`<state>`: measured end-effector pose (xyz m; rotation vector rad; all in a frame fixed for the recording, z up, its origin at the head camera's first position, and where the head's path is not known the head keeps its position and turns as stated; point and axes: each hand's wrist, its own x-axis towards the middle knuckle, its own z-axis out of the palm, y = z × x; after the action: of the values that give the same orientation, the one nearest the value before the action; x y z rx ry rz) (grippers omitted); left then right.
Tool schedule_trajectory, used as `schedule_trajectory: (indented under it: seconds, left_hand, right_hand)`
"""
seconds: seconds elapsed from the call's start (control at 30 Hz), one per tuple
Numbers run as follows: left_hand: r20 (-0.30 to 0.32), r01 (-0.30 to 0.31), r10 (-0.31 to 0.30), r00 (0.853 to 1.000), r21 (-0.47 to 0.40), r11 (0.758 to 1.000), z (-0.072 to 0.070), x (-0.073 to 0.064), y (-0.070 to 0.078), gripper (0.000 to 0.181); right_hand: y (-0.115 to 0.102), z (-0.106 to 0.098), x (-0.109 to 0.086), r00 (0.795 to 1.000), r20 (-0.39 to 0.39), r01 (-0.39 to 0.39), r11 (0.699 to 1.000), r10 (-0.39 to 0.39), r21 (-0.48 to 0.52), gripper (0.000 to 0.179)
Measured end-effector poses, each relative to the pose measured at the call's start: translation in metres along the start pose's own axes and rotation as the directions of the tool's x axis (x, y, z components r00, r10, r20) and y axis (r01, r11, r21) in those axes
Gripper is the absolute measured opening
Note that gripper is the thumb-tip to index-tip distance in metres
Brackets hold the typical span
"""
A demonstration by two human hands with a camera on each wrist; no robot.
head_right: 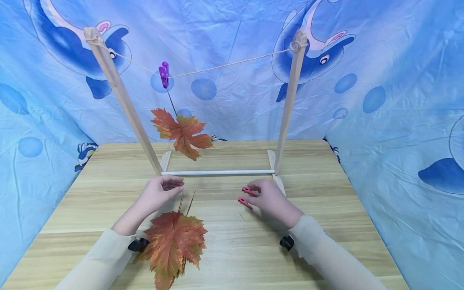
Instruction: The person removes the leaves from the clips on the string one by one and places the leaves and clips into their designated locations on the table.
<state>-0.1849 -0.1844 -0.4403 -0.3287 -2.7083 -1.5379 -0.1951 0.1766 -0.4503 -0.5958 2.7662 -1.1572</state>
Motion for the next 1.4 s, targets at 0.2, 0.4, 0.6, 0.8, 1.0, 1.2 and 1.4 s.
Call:
schedule_trajectory:
  seconds: [0.2, 0.4, 0.6, 0.8, 1.0, 1.2, 1.4]
  left_hand:
    - [-0.026, -0.049, 0.047, 0.999, -0.091, 0.995, -0.001, -0.002, 0.012, 0.019]
    - [-0.049, -0.092, 0.085, 0.995, -0.174, 0.980, -0.005, -0.004, 0.023, 0.022]
    - [-0.068, -0.107, 0.095, 0.993, -0.205, 0.973, -0.008, -0.005, 0.033, 0.025]
    - [-0.095, -0.114, 0.096, 0.991, -0.209, 0.971, -0.012, -0.006, 0.044, 0.026]
    - [-0.125, -0.140, 0.115, 0.985, -0.217, 0.966, -0.018, -0.005, 0.053, 0.026]
    - [-0.134, -0.159, 0.129, 0.983, -0.244, 0.957, -0.026, -0.004, 0.061, 0.028]
    - [-0.161, -0.193, 0.155, 0.975, -0.262, 0.946, -0.034, 0.001, 0.070, 0.027]
  right_hand:
    - [-0.006, -0.006, 0.001, 0.999, -0.036, 0.006, 0.993, -0.001, 0.121, 0.040]
    - [-0.018, -0.014, 0.002, 0.994, -0.093, 0.064, 0.982, -0.048, 0.179, 0.035]
    - [-0.031, -0.019, 0.003, 0.992, -0.102, 0.091, 0.977, -0.072, 0.195, 0.037]
    - [-0.045, -0.025, 0.004, 0.991, -0.088, 0.119, 0.962, -0.100, 0.245, 0.038]
    - [-0.060, -0.031, 0.007, 0.988, -0.086, 0.146, 0.959, -0.128, 0.242, 0.040]
    - [-0.076, -0.038, 0.016, 0.984, -0.098, 0.169, 0.947, -0.148, 0.274, 0.042]
    - [-0.095, -0.046, 0.027, 0.975, -0.118, 0.213, 0.947, -0.190, 0.242, 0.040]
